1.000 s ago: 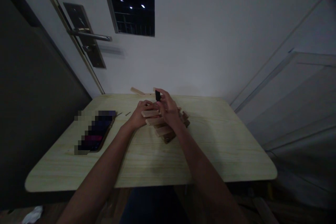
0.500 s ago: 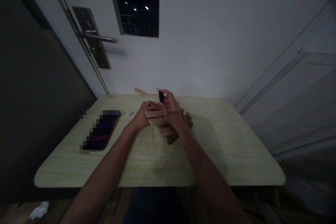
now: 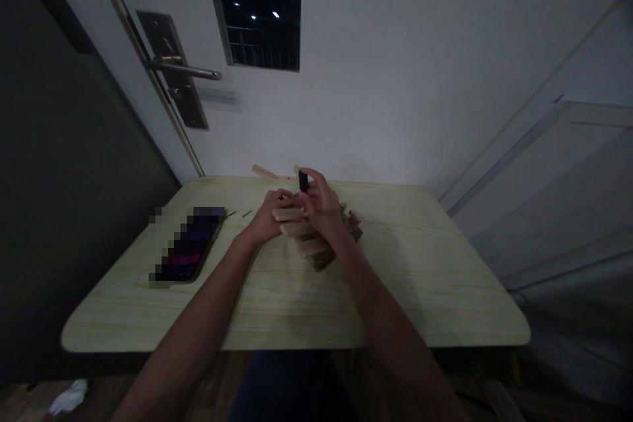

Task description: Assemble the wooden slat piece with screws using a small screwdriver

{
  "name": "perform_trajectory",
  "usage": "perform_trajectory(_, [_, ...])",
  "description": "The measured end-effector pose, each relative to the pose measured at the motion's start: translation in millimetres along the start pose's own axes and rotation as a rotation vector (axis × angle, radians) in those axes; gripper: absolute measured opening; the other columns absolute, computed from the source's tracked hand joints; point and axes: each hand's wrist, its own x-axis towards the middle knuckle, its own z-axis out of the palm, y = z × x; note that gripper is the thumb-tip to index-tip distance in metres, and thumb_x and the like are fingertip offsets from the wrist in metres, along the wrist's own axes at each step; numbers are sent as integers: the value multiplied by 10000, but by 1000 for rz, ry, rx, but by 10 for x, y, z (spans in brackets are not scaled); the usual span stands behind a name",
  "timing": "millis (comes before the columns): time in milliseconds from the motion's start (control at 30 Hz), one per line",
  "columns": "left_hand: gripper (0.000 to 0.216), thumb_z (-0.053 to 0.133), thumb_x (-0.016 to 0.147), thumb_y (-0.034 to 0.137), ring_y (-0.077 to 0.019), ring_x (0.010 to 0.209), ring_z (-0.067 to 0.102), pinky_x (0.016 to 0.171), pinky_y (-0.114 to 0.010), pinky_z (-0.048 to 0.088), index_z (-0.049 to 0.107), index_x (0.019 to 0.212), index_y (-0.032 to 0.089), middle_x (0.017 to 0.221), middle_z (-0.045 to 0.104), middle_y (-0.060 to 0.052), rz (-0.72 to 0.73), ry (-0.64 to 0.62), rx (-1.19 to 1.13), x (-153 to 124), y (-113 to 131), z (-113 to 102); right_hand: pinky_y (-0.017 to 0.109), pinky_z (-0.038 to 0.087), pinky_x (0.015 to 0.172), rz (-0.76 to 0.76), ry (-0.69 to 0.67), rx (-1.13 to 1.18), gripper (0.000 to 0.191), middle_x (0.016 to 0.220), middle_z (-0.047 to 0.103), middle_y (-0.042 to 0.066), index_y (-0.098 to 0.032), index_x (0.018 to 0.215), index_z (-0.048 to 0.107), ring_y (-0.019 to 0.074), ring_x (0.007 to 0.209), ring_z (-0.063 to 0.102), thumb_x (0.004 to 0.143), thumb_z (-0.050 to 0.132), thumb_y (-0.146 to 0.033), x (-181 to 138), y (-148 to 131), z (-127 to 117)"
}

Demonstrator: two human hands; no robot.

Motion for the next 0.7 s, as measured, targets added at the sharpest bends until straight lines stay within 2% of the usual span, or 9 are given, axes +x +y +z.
perform_trajectory(167, [393,696,767,520,-259,1034,546,929,-468,418,711,1044,241,1095,637,-80,17,7,-17,12,-26,9,361,557,917,-6,33,-7,455,1288,601,75,-263,1325,480,199,1000,635,886,560,-177,6,-27,1])
perform_trajectory(367, [376,706,761,497,-282,1067,537,961,-491,414,726,1024,229,1093,633,-89,-11,5,-50,-2,-7,-3,420,539,967,-40,-1,14,453,1309,598,73,-284,1378,429,229,1130,615,940,427,-168,-16,-34,2])
perform_trajectory(567, [367,721,758,483,-253,1074,532,981,-475,411,710,1035,242,1105,611,-72,-41,-4,-44,-19,18,-5,446,510,1013,-112,46,-19,443,1350,571,59,-303,1358,470,236,1171,587,932,466,-182,-10,8,18])
perform_trajectory(700, [336,718,760,477,-247,1058,532,963,-468,415,712,995,236,1089,610,-70,-31,4,-39,-12,0,8,439,498,1036,-119,61,-25,508,1376,557,43,-336,1409,423,229,1229,563,924,484,-197,-10,0,18])
